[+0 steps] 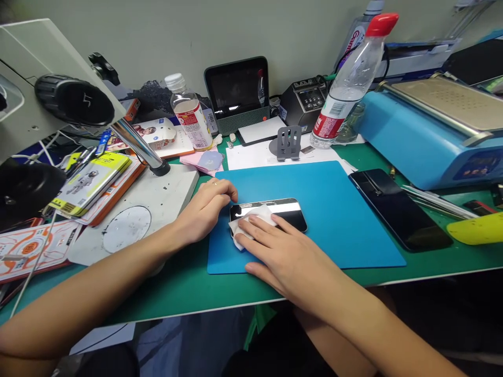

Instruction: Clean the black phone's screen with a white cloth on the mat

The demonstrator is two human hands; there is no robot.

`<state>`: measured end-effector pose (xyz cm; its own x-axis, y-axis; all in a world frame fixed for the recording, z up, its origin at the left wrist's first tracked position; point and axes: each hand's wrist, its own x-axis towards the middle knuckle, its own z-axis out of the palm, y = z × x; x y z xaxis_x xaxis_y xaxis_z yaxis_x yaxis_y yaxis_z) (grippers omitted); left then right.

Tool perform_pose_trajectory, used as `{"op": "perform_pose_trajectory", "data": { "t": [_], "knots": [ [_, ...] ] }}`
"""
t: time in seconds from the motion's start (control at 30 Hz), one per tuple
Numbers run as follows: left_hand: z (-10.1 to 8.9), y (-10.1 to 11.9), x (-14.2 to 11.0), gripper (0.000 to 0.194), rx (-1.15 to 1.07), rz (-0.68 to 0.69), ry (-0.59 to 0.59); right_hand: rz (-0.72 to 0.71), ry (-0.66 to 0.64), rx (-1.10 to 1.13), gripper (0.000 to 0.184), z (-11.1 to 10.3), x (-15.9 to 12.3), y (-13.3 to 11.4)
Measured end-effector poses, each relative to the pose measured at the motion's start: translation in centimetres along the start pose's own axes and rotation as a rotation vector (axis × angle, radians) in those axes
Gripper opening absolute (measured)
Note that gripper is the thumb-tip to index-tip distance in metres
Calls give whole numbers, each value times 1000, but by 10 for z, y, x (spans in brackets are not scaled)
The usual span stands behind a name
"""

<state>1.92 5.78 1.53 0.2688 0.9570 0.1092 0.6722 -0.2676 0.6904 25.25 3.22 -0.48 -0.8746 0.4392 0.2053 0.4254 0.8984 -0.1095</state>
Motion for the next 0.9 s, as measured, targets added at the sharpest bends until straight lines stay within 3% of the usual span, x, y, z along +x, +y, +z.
{"op": "perform_pose_trajectory", "data": {
  "t": [0.2, 0.47, 0.73, 0.9],
  "knots": [
    [0, 1, 0, 25, 5, -21, -9, -14, 7, -12, 46, -3, -12, 15],
    [0, -1, 0, 24, -16, 5, -3, -76, -25, -47, 50, 1, 10, 3],
    [0, -1, 1, 23, -43, 6, -12, -103, 46, -78, 54, 2, -7, 13],
    [1, -3, 2, 24, -51, 19, -19, -97, 51, -104, 53, 5, -2, 10]
  ]
}}
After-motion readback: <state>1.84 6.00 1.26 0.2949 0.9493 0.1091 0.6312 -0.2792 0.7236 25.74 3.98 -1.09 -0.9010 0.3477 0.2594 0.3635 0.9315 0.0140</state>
